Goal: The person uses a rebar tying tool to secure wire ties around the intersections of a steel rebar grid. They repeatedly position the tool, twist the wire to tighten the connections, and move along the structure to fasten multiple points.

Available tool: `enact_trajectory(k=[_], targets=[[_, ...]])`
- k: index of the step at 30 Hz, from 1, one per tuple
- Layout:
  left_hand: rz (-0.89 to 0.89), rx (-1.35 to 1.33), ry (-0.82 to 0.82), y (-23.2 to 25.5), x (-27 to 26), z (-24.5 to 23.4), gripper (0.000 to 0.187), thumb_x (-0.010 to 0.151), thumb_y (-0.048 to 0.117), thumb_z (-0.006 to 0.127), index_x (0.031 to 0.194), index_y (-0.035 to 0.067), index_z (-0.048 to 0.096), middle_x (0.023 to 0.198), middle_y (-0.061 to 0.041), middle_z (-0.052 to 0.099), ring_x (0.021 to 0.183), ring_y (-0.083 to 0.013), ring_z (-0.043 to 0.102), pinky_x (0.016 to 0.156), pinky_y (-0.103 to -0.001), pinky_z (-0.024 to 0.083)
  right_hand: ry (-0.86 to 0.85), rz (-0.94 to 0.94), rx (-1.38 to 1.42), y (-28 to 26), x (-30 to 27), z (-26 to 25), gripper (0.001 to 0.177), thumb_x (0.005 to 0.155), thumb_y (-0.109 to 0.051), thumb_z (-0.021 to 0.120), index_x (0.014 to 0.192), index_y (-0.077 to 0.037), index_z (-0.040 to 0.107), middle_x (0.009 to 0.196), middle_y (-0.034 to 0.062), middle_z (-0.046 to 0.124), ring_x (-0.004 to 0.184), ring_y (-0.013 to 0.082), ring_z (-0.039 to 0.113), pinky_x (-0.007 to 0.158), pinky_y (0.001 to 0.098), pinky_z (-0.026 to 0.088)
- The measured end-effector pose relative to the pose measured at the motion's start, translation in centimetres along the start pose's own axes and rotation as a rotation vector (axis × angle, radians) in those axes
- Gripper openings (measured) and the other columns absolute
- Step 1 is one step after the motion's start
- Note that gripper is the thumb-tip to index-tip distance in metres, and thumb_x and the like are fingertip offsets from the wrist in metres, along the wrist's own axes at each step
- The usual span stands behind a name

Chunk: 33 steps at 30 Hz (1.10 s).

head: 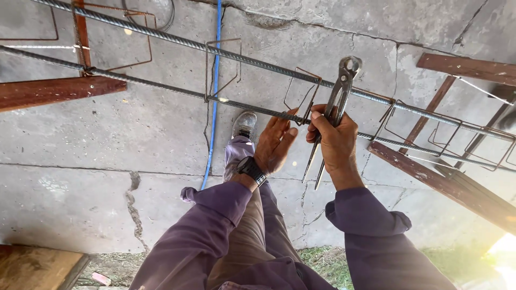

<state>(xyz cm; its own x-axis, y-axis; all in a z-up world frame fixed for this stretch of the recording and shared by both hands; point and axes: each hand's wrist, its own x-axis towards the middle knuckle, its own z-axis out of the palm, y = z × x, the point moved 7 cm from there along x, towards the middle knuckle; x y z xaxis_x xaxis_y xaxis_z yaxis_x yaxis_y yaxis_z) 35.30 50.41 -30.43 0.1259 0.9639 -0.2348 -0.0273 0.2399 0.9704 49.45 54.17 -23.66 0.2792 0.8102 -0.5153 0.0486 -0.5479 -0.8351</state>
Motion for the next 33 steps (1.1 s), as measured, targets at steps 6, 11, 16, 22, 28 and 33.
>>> enact_trajectory(k=[6,11,16,22,28,33], targets=[[0.029,0.087,0.009,-1.1,0.8,1.4,0.045,0.105,0.035,0.052,0.146,0.016,0.054,0.133,-0.015,0.056,0.100,-0.0322,0.066,0.085,-0.040,0.055,0.048,0.096,0.065,0.1,0.3,-0.2,0.015,0.092,-0.011,0.066,0.102,-0.001,0.070,0.062,0.0118,0.061,0.051,0.0192,0.066,0.048,0.0319,0.060],[0.192,0.203,0.095,-1.0,1.4,1.6,0.038,0.104,0.025,0.054,0.140,0.013,0.060,0.120,-0.013,0.062,0.105,-0.0361,0.067,0.089,-0.040,0.057,0.039,0.142,0.126,0.7,0.5,0.0,0.016,0.091,-0.011,0.068,0.103,-0.001,0.071,0.063,0.0124,0.061,0.052,0.0196,0.066,0.048,0.0316,0.060],[0.234,0.233,0.123,-0.2,1.9,1.7,0.039,0.106,0.027,0.052,0.141,0.012,0.057,0.113,-0.016,0.060,0.104,-0.0388,0.065,0.088,-0.042,0.056,0.032,0.150,0.137,0.4,0.4,0.4,0.016,0.091,-0.011,0.068,0.104,-0.002,0.071,0.063,0.0121,0.061,0.051,0.0200,0.066,0.047,0.0315,0.059],[0.290,0.257,0.159,-0.5,2.0,1.8,0.033,0.104,0.025,0.053,0.133,0.012,0.060,0.102,-0.012,0.059,0.096,-0.0394,0.065,0.084,-0.044,0.056,0.035,0.181,0.140,-0.1,0.6,0.3,0.015,0.091,-0.011,0.068,0.103,-0.003,0.071,0.062,0.0112,0.061,0.050,0.0199,0.066,0.045,0.0314,0.059],[0.334,0.310,0.185,-2.2,1.9,2.5,0.026,0.103,0.025,0.053,0.124,0.011,0.063,0.099,-0.009,0.059,0.091,-0.0368,0.064,0.082,-0.044,0.056,0.030,0.147,0.183,-0.8,1.4,0.4,0.019,0.094,-0.017,0.065,0.108,-0.005,0.069,0.065,0.0115,0.061,0.053,0.0199,0.067,0.047,0.0317,0.060],[0.383,0.353,0.201,-0.2,2.2,2.5,0.023,0.105,0.021,0.048,0.117,0.007,0.062,0.094,-0.012,0.056,0.085,-0.0396,0.062,0.076,-0.046,0.055,-0.036,0.101,0.274,-2.6,1.7,1.5,0.021,0.097,-0.021,0.058,0.108,-0.005,0.067,0.066,0.0106,0.060,0.053,0.0187,0.067,0.046,0.0287,0.058]])
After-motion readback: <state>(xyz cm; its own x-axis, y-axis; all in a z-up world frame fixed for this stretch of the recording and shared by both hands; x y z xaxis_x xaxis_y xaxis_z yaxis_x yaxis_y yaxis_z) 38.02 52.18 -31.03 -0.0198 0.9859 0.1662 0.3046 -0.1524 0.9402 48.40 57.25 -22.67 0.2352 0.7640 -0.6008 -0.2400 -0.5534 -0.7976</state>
